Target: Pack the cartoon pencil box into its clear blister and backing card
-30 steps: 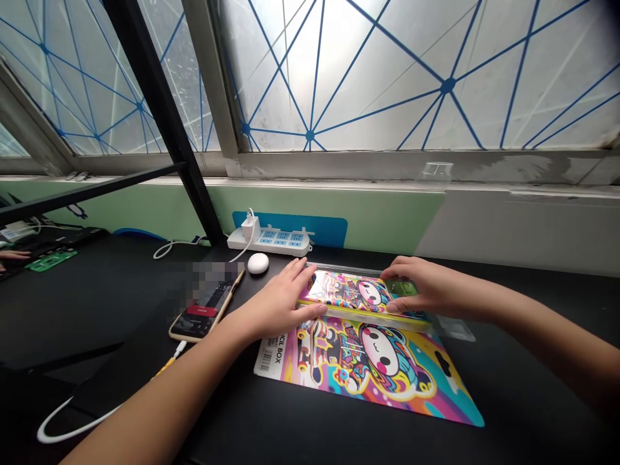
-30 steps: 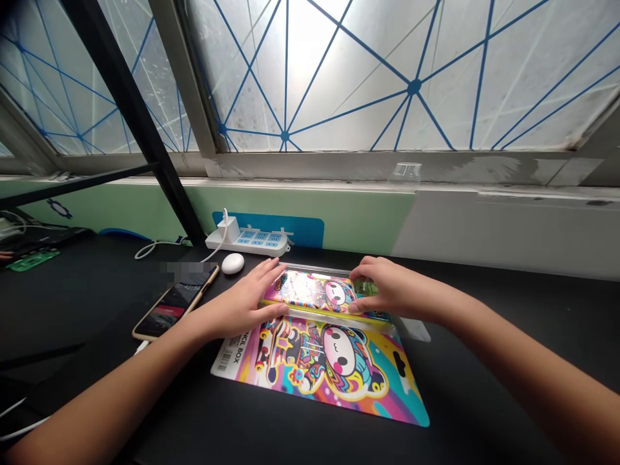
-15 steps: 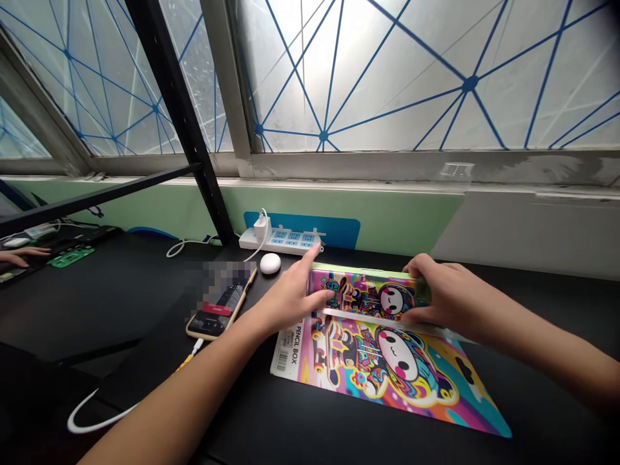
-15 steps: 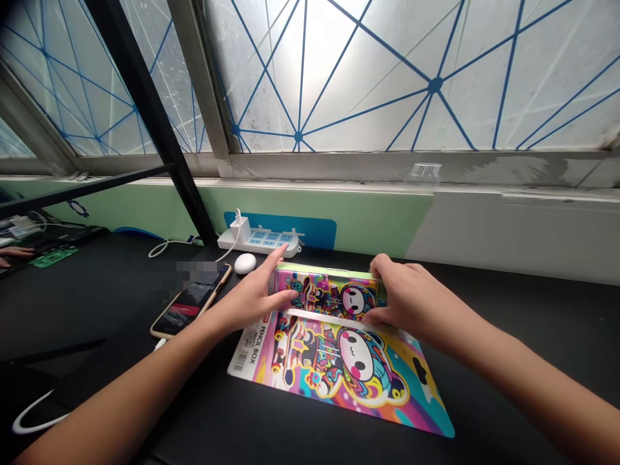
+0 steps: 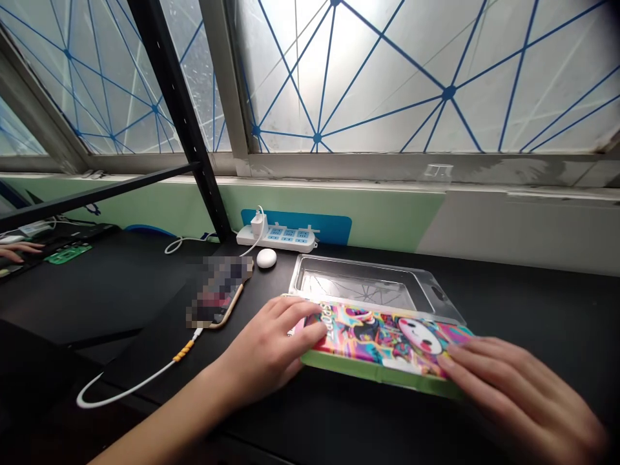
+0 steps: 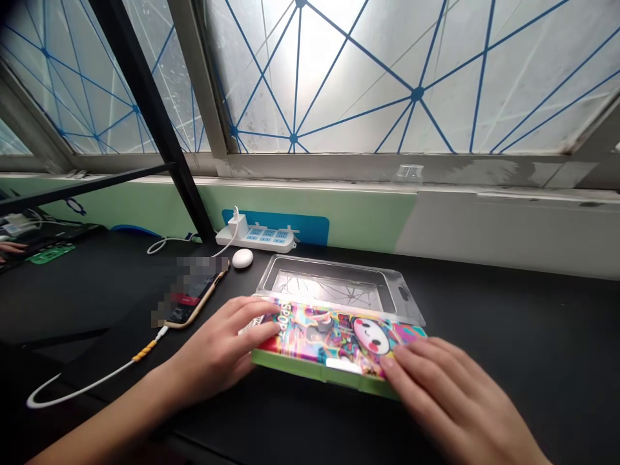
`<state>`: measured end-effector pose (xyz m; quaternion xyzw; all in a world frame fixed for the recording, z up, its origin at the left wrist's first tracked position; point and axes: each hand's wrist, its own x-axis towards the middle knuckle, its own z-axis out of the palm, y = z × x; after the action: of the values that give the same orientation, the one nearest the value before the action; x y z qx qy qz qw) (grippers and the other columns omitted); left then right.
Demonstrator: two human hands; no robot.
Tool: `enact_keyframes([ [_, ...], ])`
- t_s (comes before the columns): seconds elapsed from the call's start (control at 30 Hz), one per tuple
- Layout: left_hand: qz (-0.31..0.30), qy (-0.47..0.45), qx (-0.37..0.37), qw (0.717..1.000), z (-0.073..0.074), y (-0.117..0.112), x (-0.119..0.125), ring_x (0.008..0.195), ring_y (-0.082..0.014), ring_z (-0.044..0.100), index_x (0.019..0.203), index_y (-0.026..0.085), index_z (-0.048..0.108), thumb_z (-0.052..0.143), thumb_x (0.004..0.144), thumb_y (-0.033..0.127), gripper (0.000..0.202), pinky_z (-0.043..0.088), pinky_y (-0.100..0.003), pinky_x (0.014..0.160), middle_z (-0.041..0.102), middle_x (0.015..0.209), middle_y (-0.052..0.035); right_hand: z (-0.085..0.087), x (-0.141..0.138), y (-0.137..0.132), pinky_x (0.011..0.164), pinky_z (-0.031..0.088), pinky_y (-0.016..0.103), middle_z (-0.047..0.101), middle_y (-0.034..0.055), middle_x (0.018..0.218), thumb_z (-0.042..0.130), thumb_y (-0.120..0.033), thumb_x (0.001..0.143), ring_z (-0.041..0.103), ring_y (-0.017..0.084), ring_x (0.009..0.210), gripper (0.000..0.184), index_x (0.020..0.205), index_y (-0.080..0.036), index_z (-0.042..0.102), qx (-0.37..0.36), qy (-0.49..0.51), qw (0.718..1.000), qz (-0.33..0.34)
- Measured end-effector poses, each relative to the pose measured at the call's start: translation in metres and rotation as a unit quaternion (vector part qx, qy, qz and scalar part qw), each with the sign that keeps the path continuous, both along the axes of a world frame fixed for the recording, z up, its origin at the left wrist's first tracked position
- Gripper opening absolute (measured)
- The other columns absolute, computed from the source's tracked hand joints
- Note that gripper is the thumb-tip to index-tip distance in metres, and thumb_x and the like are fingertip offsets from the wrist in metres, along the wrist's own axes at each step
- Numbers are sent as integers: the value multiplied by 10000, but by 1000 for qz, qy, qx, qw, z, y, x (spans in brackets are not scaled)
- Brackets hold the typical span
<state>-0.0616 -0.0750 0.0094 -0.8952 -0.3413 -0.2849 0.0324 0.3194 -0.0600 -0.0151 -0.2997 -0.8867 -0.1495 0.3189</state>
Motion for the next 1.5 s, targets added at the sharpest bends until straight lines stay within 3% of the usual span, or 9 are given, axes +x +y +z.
enact_keyframes([
  [0.13, 42, -48, -199, 978, -19, -16, -11, 1418, -282, 488, 1470, 267, 438, 660, 907, 158, 615, 443, -432, 1164, 490, 1546, -125, -6, -3, -8, 952, 545, 433, 771, 70, 1091, 458, -125, 1008, 708, 270, 1023, 355, 1266, -241, 673, 13, -88, 994, 66],
  [0.3, 60, -69, -344, 935, -9, -16, -9, 1489, -320, 397, 1580, 313, 333, 809, 811, 326, 904, 345, -490, 1236, 425, 1604, -101, 5, -13, -2, 929, 594, 395, 760, 127, 1166, 533, -127, 986, 713, 273, 1091, 310, 1265, -185, 654, 35, -83, 994, 57],
  [0.63, 97, -92, -385, 913, -16, -1, -7, 1453, -345, 435, 1615, 362, 262, 813, 807, 377, 978, 367, -511, 1203, 468, 1575, -90, -3, 22, 2, 1043, 569, 437, 604, 109, 1495, 773, -422, 864, 618, 320, 1315, 596, 1407, -297, 563, -275, 18, 961, 6],
  [0.73, 99, -95, -383, 914, -17, 0, -5, 1465, -360, 425, 1632, 376, 207, 824, 794, 340, 1041, 351, -531, 1205, 442, 1603, -97, 8, 23, 6, 1092, 516, 499, 714, 92, 1347, 768, -485, 848, 631, 353, 1289, 469, 1270, -298, 686, -308, 63, 949, 3],
  [0.9, 79, -105, -386, 913, -16, -2, -4, 1480, -356, 420, 1659, 361, 41, 812, 805, 278, 1153, 339, -570, 1199, 494, 1569, -135, 23, 13, 23, 582, 566, 305, 729, 33, 749, 561, -584, 963, 703, 229, 694, 397, 833, -246, 724, -363, 223, 898, -114],
  [1.03, 83, -99, -390, 911, -14, -3, -4, 1482, -351, 423, 1654, 377, -23, 829, 792, 281, 1216, 369, -564, 1184, 496, 1566, -132, 19, 10, 26, 514, 510, 271, 652, 3, 669, 598, -571, 947, 616, 180, 592, 392, 749, -241, 671, -340, 277, 885, -158],
  [1.27, 81, -124, -401, 904, -16, -3, -11, 1406, -347, 503, 1512, 347, 442, 832, 799, 440, 817, 442, -485, 1152, 499, 1528, -98, 13, 33, 12, 762, 647, 362, 811, 53, 1024, 542, -537, 989, 778, 278, 905, 358, 1073, -312, 807, -304, 179, 934, -66],
  [1.4, 62, -146, -400, 903, -15, -1, -10, 1370, -341, 518, 1444, 318, 529, 751, 858, 548, 668, 441, -486, 1140, 536, 1483, -101, 12, 46, 7, 829, 659, 429, 766, 83, 1251, 453, -746, 930, 745, 348, 1095, 600, 1329, -372, 701, -294, 107, 949, 21],
  [1.5, 56, -158, -384, 908, -15, 1, -8, 1357, -348, 522, 1434, 279, 558, 672, 893, 631, 656, 427, -487, 1144, 561, 1466, -119, 7, 47, 4, 819, 666, 413, 737, 105, 1305, 642, -762, 802, 745, 362, 1090, 727, 1407, -359, 627, -271, 91, 958, 12],
])
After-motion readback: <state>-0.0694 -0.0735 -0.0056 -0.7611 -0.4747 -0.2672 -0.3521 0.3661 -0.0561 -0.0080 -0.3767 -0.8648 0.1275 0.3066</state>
